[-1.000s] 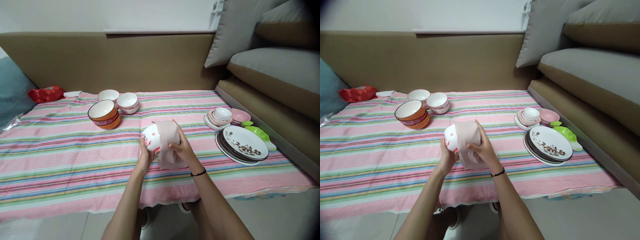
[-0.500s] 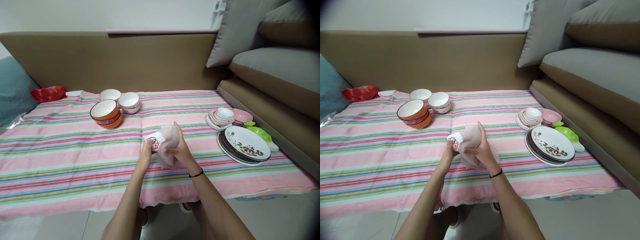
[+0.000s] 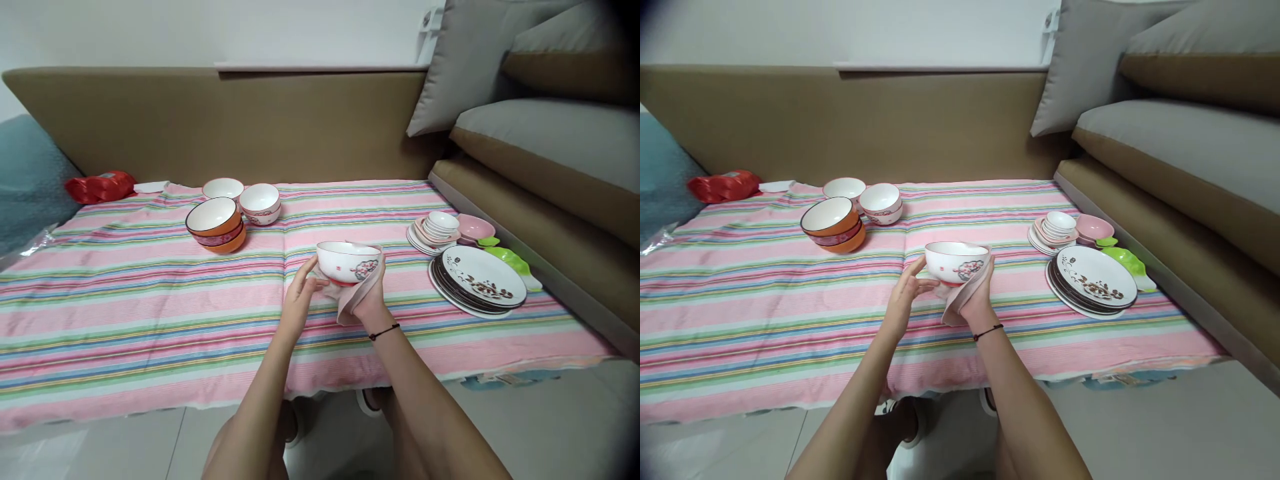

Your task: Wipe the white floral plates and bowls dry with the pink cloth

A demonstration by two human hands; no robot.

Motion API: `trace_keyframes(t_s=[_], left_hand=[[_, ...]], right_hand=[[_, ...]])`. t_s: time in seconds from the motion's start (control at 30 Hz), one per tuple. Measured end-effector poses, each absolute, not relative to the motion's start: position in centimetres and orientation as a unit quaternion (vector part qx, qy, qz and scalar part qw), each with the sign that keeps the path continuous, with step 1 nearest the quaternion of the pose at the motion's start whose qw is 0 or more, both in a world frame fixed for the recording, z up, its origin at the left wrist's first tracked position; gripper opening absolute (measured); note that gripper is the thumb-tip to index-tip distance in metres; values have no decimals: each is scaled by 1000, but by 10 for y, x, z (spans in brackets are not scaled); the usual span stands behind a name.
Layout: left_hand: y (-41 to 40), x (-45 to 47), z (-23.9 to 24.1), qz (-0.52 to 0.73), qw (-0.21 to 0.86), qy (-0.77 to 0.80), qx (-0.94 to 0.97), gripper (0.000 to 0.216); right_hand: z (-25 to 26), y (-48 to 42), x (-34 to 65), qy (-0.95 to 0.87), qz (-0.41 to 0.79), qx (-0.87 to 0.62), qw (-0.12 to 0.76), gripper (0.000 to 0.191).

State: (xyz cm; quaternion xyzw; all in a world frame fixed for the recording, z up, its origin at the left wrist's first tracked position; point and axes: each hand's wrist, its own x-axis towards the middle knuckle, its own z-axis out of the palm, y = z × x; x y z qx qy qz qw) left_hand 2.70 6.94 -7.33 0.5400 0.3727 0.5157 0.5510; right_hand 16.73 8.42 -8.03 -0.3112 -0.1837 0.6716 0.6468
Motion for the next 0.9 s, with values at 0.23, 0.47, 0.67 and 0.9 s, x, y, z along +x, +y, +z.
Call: trace_keyframes(t_s=[0.23,0.47,0.67,0.9], left_hand=[[53,21,-71,531,544,401,511,48],[25,26,-77,515,449,398,612,64],[-4,47,-64,508,398,376,665,78],[-51,57,-36,530,424,370,635,78]], right_hand=[[-105,65,168,-140,677,-263,673,77],[-90,24,170,-109,739,-251,615,77],[-61,-13,176,-68,709,-260,651,65],[-33,-52,186,-99,718,-290,625,76]])
